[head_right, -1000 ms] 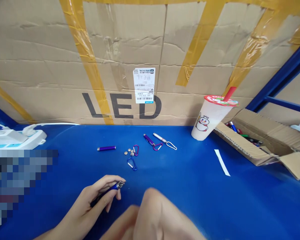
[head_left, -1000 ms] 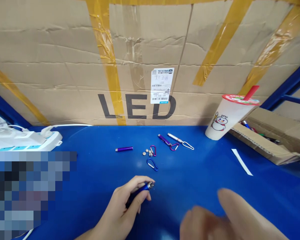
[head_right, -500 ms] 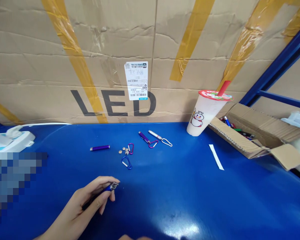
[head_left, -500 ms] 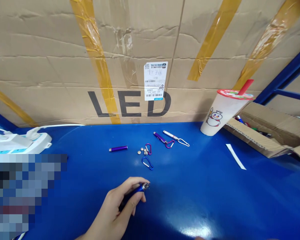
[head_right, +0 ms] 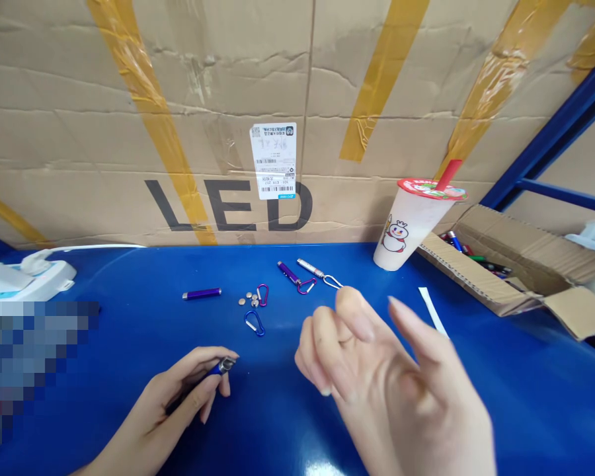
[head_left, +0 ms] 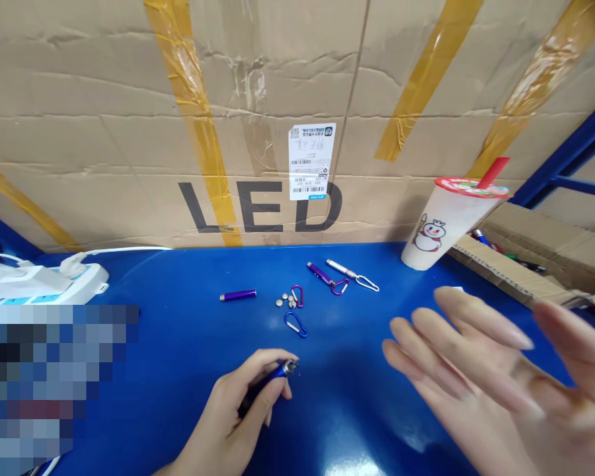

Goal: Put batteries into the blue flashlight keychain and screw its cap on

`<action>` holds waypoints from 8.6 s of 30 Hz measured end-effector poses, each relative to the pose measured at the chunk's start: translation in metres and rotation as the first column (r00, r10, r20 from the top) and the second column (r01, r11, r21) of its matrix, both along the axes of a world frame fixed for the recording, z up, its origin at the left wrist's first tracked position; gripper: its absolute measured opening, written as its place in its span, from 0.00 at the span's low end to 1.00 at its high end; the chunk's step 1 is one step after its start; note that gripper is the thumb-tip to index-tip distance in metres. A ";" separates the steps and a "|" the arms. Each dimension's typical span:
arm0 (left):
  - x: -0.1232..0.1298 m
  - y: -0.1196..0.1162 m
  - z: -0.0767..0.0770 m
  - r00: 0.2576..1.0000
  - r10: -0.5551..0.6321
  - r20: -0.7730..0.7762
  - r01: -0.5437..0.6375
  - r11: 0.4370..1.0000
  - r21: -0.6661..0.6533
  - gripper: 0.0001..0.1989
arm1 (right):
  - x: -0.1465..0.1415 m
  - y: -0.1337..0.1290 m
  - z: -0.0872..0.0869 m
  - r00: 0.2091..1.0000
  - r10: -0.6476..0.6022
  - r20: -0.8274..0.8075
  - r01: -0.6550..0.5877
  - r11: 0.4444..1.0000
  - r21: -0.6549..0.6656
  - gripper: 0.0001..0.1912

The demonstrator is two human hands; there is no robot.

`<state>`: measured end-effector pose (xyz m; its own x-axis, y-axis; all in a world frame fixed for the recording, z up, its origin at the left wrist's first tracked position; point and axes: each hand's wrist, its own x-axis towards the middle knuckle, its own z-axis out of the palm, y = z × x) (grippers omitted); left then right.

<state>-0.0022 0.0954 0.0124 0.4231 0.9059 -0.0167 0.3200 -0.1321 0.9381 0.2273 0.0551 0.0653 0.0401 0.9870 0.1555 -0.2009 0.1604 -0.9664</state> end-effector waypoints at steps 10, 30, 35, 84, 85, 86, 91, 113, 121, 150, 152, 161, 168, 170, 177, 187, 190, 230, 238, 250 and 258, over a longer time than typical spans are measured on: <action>-0.001 -0.001 0.001 1.000 0.017 -0.008 -0.017 1.000 0.007 0.16 | -0.024 0.019 0.017 0.995 0.098 -0.030 -0.100 0.991 -0.087 0.20; 0.001 -0.003 0.001 0.999 0.050 -0.015 -0.049 0.999 0.015 0.16 | -0.033 0.026 0.010 0.987 0.023 -0.161 -0.078 0.936 -0.342 0.19; 0.000 -0.003 0.001 0.999 0.033 -0.020 -0.033 0.999 0.016 0.16 | -0.034 0.024 0.008 0.992 0.039 -0.118 -0.077 0.938 -0.338 0.20; -0.001 -0.013 0.002 0.971 -0.209 -0.118 0.221 0.969 0.106 0.10 | -0.038 0.038 -0.028 0.641 0.055 0.766 -0.316 0.928 0.198 0.05; -0.001 -0.013 0.002 0.974 -0.194 -0.114 0.207 0.972 0.110 0.09 | -0.038 0.038 -0.028 0.655 0.075 0.752 -0.308 0.935 0.175 0.06; 0.000 -0.013 0.002 0.978 -0.179 -0.110 0.191 0.975 0.114 0.09 | -0.039 0.037 -0.029 0.669 0.097 0.737 -0.303 0.941 0.152 0.06; 0.002 -0.013 0.002 0.989 -0.091 -0.114 0.108 0.983 0.152 0.08 | -0.041 0.038 -0.031 0.722 0.198 0.663 -0.282 0.959 0.020 0.08; 0.002 -0.012 0.013 0.997 -0.043 -0.070 0.049 0.996 0.080 0.13 | -0.034 0.041 -0.026 0.733 0.057 0.677 -0.301 0.920 0.249 0.08; 0.002 -0.011 0.016 0.998 -0.051 -0.036 0.053 0.998 0.045 0.13 | -0.029 0.037 -0.035 0.604 -0.078 0.793 -0.438 0.799 0.412 0.10; 0.002 -0.012 0.014 0.999 -0.025 -0.035 0.025 1.000 0.001 0.10 | -0.031 0.037 -0.036 0.395 -0.366 0.842 -0.457 0.717 0.526 0.11; 0.003 -0.012 0.013 0.999 -0.022 -0.046 0.022 1.000 0.012 0.10 | -0.030 0.037 -0.036 0.399 -0.364 0.842 -0.478 0.701 0.530 0.12; 0.002 -0.010 0.011 0.995 -0.063 -0.083 0.064 0.998 0.008 0.13 | -0.030 0.037 -0.035 0.446 -0.400 0.801 -0.439 0.682 0.585 0.11; 0.000 -0.008 0.009 0.987 -0.135 -0.083 0.138 0.990 0.034 0.10 | -0.029 0.038 -0.035 0.478 -0.330 0.814 -0.435 0.717 0.545 0.11; -0.001 -0.009 0.010 0.979 -0.191 -0.069 0.193 0.981 0.026 0.09 | -0.029 0.040 -0.038 0.497 -0.285 0.820 -0.437 0.734 0.520 0.11; 0.001 -0.012 0.009 0.982 -0.169 -0.079 0.170 0.985 0.003 0.08 | -0.033 0.042 -0.048 0.556 -0.143 0.819 -0.401 0.817 0.415 0.09; 0.001 0.008 0.005 0.987 0.158 0.009 -0.158 0.987 -0.026 0.10 | -0.032 0.047 -0.042 0.641 0.006 0.768 -0.218 0.960 0.174 0.10; 0.001 0.006 0.006 0.986 0.161 0.030 -0.159 0.985 -0.058 0.11 | -0.036 0.045 -0.040 0.761 0.116 0.638 -0.169 0.985 0.023 0.12; 0.003 -0.001 0.013 0.993 0.099 -0.066 -0.104 0.992 -0.066 0.08 | -0.036 0.038 -0.021 0.954 0.293 0.064 -0.239 0.873 -0.426 0.19; 0.003 0.000 0.013 0.994 0.090 -0.055 -0.094 0.992 -0.080 0.08 | -0.036 0.037 -0.023 0.956 0.283 0.078 -0.229 0.885 -0.406 0.17; 0.003 0.001 0.013 0.994 0.081 -0.071 -0.085 0.994 -0.066 0.08 | -0.038 0.036 -0.020 0.965 0.263 -0.005 -0.237 0.859 -0.454 0.16; 0.003 -0.001 0.012 0.993 0.094 -0.068 -0.100 0.991 -0.087 0.09 | -0.039 0.037 -0.018 0.963 0.245 -0.115 -0.269 0.817 -0.510 0.17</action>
<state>0.0011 0.0948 0.0248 0.3290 0.9362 -0.1240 0.3870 -0.0139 0.9220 0.1883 0.0916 0.0471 -0.2312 0.8975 -0.3756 -0.2069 -0.4226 -0.8824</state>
